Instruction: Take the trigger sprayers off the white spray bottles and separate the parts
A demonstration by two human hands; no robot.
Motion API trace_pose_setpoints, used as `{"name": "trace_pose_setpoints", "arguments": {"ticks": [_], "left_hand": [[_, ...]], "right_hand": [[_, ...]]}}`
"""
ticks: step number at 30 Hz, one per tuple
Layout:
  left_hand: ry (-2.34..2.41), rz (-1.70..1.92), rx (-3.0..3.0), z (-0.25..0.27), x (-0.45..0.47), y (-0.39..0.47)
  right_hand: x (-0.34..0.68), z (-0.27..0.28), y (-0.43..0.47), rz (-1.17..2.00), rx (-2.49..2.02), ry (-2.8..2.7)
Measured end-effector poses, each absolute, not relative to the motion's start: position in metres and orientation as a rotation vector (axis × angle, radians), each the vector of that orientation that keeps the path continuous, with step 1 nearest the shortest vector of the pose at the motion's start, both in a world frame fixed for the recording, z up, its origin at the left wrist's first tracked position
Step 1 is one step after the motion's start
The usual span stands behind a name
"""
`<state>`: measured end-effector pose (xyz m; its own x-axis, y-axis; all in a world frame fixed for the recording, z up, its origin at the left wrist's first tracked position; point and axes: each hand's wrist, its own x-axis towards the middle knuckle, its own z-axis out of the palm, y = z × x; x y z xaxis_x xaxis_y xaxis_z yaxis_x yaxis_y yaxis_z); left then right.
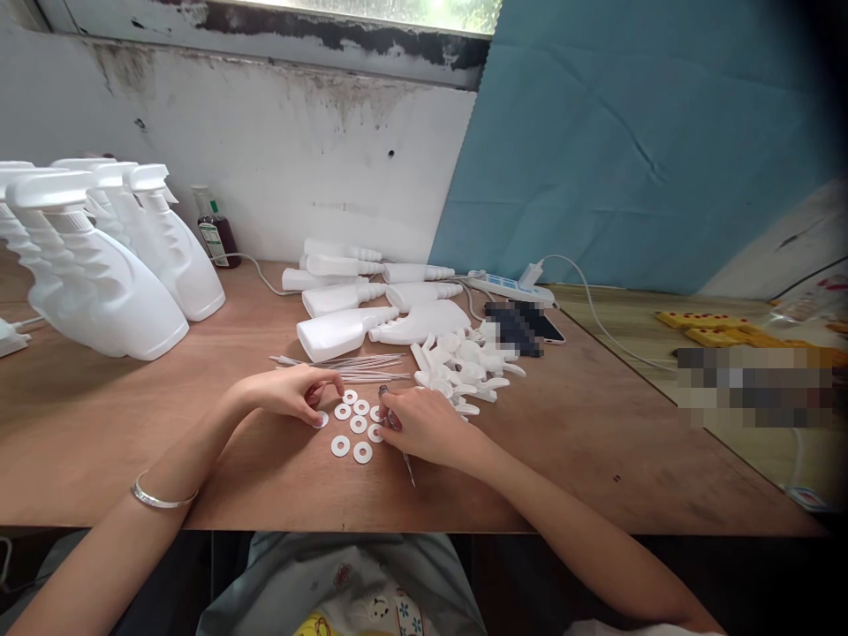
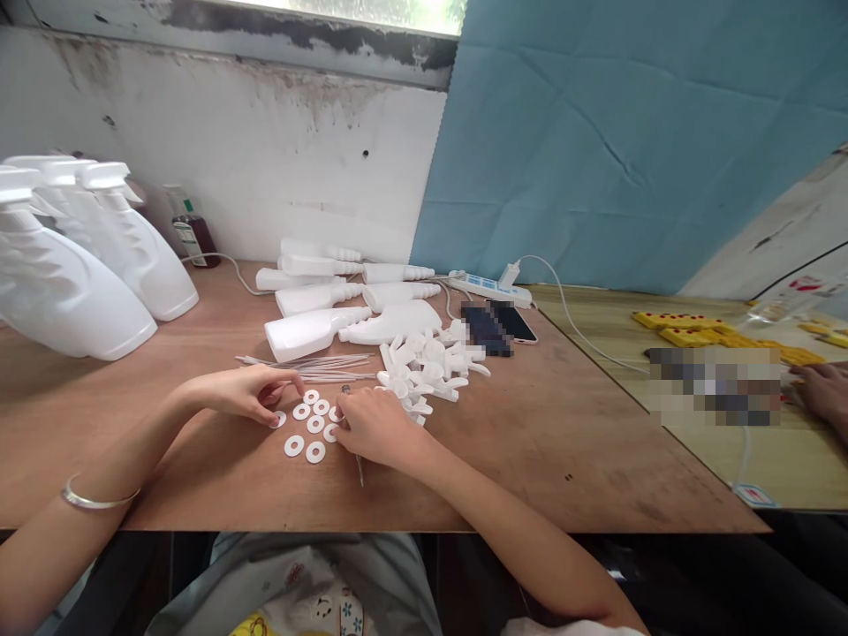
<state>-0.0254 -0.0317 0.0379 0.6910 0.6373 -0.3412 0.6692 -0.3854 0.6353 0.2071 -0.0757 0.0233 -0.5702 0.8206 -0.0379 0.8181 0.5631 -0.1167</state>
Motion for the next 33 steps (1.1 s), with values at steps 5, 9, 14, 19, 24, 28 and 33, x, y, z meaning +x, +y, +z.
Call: {"name": "trace_pose_setpoints", "arguments": {"ticks": [5, 9, 14, 19, 24, 28, 33], "left_hand": [[1.005, -0.080, 2.112, 0.039, -0.025, -0.031], [1.011, -0.087, 2.138, 0.037, -0.026, -0.030], [1.014, -0.103, 2.127, 0.036, -0.027, -0.029], [1.018, -0.050, 2.132, 0.032, -0.027, -0.028], [0.977, -0.002, 2.145, 0.026, -0.025, -0.028], [0.972, 0.005, 2.145, 0.024, -0.024, -0.027], [0.992, 0.015, 2.157, 0.025, -0.025, -0.026]], "right_hand": [[0.206, 0.020, -0.077, 0.193, -1.434, -2.725], [0.203, 0.020, -0.079, 0.158, -1.478, -2.722], [0.198, 0.022, -0.081, 0.159, -1.546, -2.737], [0.194, 0.019, -0.080, 0.169, -1.589, -2.717], [0.192, 0.013, -0.079, 0.149, -1.606, -2.696], [0.191, 0.011, -0.080, 0.130, -1.593, -2.681], [0.191, 0.011, -0.080, 0.110, -1.588, -2.665]]}}
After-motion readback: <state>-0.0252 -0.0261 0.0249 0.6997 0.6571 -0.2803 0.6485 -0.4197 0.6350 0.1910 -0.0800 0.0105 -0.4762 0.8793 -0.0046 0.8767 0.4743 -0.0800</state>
